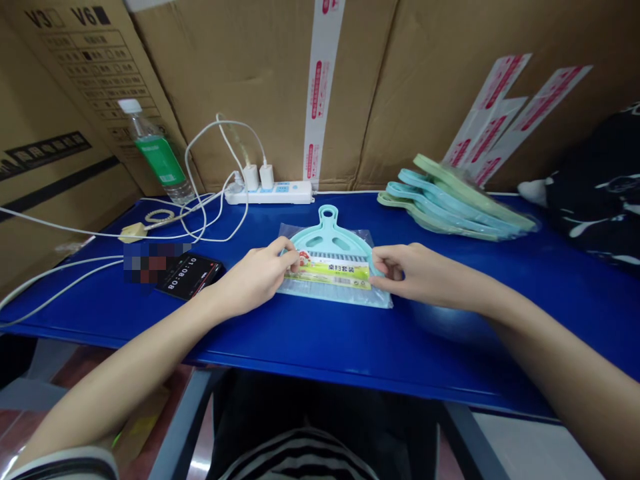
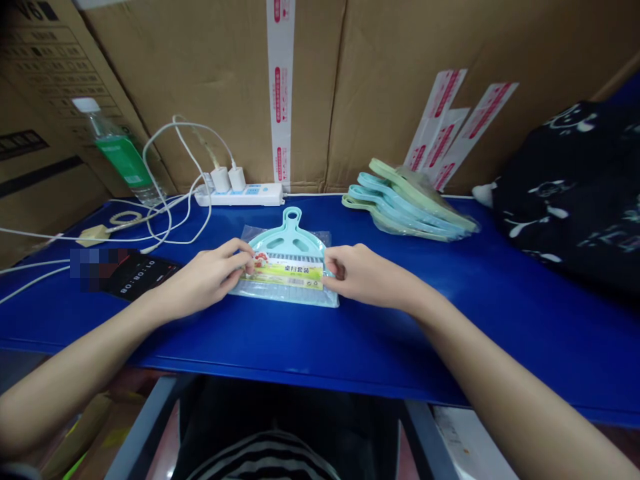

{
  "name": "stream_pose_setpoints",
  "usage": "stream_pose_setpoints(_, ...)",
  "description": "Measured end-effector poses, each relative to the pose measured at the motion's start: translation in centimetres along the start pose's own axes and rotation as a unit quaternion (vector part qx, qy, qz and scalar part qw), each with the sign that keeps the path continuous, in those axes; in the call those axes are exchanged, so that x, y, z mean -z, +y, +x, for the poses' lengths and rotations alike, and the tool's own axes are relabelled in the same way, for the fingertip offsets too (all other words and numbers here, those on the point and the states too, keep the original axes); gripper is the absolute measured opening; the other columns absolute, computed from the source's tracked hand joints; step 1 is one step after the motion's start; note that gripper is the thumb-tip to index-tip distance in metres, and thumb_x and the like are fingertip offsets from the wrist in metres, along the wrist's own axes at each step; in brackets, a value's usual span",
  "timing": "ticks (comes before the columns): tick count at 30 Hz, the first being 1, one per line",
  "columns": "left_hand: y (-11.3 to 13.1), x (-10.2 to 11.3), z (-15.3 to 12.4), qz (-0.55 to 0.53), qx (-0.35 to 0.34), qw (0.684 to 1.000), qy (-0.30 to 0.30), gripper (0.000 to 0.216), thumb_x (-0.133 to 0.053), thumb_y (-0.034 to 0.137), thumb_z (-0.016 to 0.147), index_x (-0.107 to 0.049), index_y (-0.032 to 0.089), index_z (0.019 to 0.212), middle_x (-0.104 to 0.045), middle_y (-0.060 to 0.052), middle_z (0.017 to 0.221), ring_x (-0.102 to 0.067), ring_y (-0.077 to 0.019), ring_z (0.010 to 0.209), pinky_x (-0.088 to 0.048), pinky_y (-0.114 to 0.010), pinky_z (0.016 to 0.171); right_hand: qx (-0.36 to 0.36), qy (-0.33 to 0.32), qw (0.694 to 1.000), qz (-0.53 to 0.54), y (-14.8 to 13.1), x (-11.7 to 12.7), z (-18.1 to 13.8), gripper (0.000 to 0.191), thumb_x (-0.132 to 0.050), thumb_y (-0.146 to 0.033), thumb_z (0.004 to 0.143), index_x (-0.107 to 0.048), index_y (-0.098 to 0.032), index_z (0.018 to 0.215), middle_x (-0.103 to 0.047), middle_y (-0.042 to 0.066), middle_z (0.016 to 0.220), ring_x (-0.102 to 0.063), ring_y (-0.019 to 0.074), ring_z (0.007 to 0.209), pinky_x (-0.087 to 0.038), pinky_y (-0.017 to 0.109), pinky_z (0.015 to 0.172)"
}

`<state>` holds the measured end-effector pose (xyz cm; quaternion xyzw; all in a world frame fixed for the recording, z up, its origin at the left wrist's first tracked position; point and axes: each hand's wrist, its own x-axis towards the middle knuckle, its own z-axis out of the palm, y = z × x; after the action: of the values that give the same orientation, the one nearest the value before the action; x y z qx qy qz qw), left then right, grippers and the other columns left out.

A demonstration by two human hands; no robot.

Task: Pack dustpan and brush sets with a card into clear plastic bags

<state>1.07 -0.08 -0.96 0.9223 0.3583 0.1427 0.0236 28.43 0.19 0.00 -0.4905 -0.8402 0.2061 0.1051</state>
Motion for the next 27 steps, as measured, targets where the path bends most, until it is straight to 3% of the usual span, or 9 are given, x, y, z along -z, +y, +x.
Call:
stream_pose_setpoints(9, 0.76, 0.39, -0.07, -0.034, -0.001, 0.999, -0.018, 0.028, -0.042, 0.001, 0.075, -0.061, 0.016, 0.09, -0.06, -0.003, 0.101, -0.054, -0.0072, 0.06, -0.045, -0.021, 0.058, -0.023, -0.062, 0.998, -0.012, -0.19, 0.53, -0.38, 0.02, -0.052, -0.023, 0.065, -0.032, -0.024, 0.059, -0.042, -0.007, 0.049, -0.038, 0.0107, 0.047, -0.028, 0.025, 0.049)
stream_pose_setpoints(18, 0.75, 0.3, 0.09, -0.072, 0.009, 0.997, -0.016, 0.026, -0.041, -0.002, 0.071, -0.056, 0.017, 0.08, -0.056, 0.0, 0.096, -0.053, -0.007, 0.063, -0.039, -0.02, 0.056, 0.006, -0.073, 0.996, -0.049, -0.35, 0.3, -0.62, 0.019, -0.047, -0.016, 0.07, -0.033, -0.024, 0.061, -0.04, -0.007, 0.047, -0.036, 0.0115, 0.046, -0.028, 0.026, 0.05)
stream_pose_setpoints(27, 0.96, 0.27, 0.02, -0.073, 0.002, 0.997, -0.032, 0.026, -0.038, -0.004, 0.075, -0.052, 0.017, 0.081, -0.054, -0.001, 0.096, -0.057, -0.0083, 0.068, -0.04, -0.021, 0.057, -0.022, -0.077, 0.991, -0.105, -0.78, 0.35, -0.75, 0.022, -0.046, -0.014, 0.073, -0.031, -0.024, 0.062, -0.043, -0.006, 0.05, -0.038, 0.0122, 0.047, -0.027, 0.026, 0.049)
